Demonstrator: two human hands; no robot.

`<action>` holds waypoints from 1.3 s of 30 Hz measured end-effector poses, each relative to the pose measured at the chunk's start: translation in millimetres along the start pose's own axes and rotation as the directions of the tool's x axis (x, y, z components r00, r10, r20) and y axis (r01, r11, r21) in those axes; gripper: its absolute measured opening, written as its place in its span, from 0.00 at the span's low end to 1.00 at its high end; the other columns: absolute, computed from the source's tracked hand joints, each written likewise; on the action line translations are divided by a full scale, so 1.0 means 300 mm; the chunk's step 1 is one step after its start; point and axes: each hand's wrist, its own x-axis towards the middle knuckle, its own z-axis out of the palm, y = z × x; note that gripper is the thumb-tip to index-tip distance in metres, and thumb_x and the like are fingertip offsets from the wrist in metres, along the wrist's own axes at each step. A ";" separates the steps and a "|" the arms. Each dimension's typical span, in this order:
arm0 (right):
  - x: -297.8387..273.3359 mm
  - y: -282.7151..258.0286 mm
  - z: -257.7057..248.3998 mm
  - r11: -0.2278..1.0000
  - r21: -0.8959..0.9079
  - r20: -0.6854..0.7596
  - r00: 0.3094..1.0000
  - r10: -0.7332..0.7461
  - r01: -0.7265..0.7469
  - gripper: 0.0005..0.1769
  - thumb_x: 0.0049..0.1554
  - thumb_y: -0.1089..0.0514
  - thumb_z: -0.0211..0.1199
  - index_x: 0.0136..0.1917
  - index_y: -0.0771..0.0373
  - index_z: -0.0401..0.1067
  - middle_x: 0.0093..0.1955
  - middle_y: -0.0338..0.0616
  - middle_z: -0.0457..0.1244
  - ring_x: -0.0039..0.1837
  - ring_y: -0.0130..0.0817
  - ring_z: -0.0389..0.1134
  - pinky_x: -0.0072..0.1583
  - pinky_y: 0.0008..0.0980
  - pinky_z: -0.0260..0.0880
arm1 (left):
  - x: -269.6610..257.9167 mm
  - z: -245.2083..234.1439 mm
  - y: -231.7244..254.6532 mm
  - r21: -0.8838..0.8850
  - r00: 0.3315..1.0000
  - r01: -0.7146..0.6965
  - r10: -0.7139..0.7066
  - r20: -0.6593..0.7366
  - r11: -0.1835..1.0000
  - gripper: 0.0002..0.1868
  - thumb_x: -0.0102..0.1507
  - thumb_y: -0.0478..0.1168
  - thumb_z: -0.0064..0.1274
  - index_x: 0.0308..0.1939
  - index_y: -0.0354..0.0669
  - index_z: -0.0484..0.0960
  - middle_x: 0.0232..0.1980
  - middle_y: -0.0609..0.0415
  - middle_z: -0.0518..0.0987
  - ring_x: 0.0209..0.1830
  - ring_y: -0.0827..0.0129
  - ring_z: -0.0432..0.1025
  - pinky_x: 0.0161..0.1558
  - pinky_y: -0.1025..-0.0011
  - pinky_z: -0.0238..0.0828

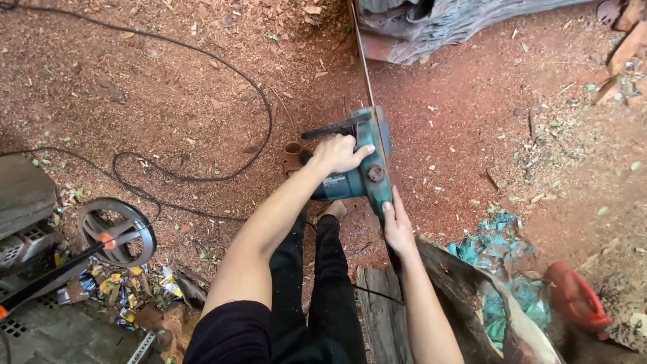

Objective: Using an electric chainsaw to cut a large wooden log into sections.

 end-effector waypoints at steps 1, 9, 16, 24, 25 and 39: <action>-0.020 -0.018 -0.005 0.999 -0.036 0.013 1.000 -0.002 0.002 0.35 0.67 0.37 0.41 0.84 0.46 0.50 0.51 0.76 0.65 0.43 0.60 0.74 0.43 0.57 0.74 | -0.009 -0.002 0.006 -0.005 0.999 0.007 -0.007 0.033 1.000 0.43 0.63 0.73 0.30 0.44 0.38 0.83 0.49 0.34 0.81 0.58 0.42 0.75 0.56 0.50 0.71; -0.071 0.077 -0.005 0.999 0.034 0.005 1.000 0.006 -0.006 0.34 0.67 0.42 0.42 0.84 0.47 0.50 0.41 0.65 0.67 0.38 0.51 0.74 0.37 0.43 0.75 | -0.031 0.084 0.007 -0.041 0.997 -0.013 0.016 0.073 0.999 0.43 0.63 0.73 0.29 0.45 0.37 0.83 0.50 0.34 0.82 0.57 0.43 0.76 0.56 0.51 0.73; -0.113 0.212 0.005 1.000 0.017 -0.009 1.000 -0.016 0.016 0.33 0.68 0.44 0.42 0.84 0.45 0.50 0.47 0.70 0.66 0.39 0.54 0.74 0.38 0.48 0.76 | -0.110 0.097 0.019 -0.089 0.988 -0.029 0.042 0.146 0.996 0.43 0.62 0.72 0.29 0.44 0.37 0.83 0.50 0.37 0.83 0.57 0.46 0.77 0.56 0.52 0.74; -0.105 0.235 -0.002 0.998 0.057 -0.013 1.000 -0.020 0.021 0.33 0.69 0.44 0.39 0.84 0.52 0.49 0.46 0.64 0.65 0.36 0.49 0.72 0.35 0.42 0.75 | -0.069 0.183 -0.032 -0.170 0.994 -0.065 0.079 0.078 0.983 0.40 0.63 0.71 0.32 0.41 0.39 0.84 0.43 0.39 0.84 0.51 0.48 0.79 0.49 0.52 0.76; -0.105 0.198 -0.003 0.998 0.061 -0.014 0.999 -0.030 0.030 0.32 0.70 0.45 0.39 0.84 0.53 0.49 0.47 0.64 0.64 0.36 0.49 0.72 0.35 0.42 0.75 | -0.069 0.176 -0.029 -0.152 0.994 -0.076 0.087 0.069 0.986 0.40 0.63 0.70 0.32 0.42 0.38 0.84 0.44 0.39 0.84 0.52 0.47 0.79 0.50 0.52 0.75; -0.166 -0.040 0.043 0.987 0.160 -0.085 0.996 -0.003 0.017 0.29 0.69 0.44 0.42 0.80 0.51 0.57 0.36 0.65 0.64 0.29 0.50 0.70 0.27 0.41 0.73 | -0.074 0.090 -0.048 -0.106 0.997 -0.071 0.072 0.003 0.992 0.39 0.64 0.69 0.34 0.47 0.38 0.84 0.48 0.38 0.84 0.55 0.47 0.78 0.54 0.51 0.74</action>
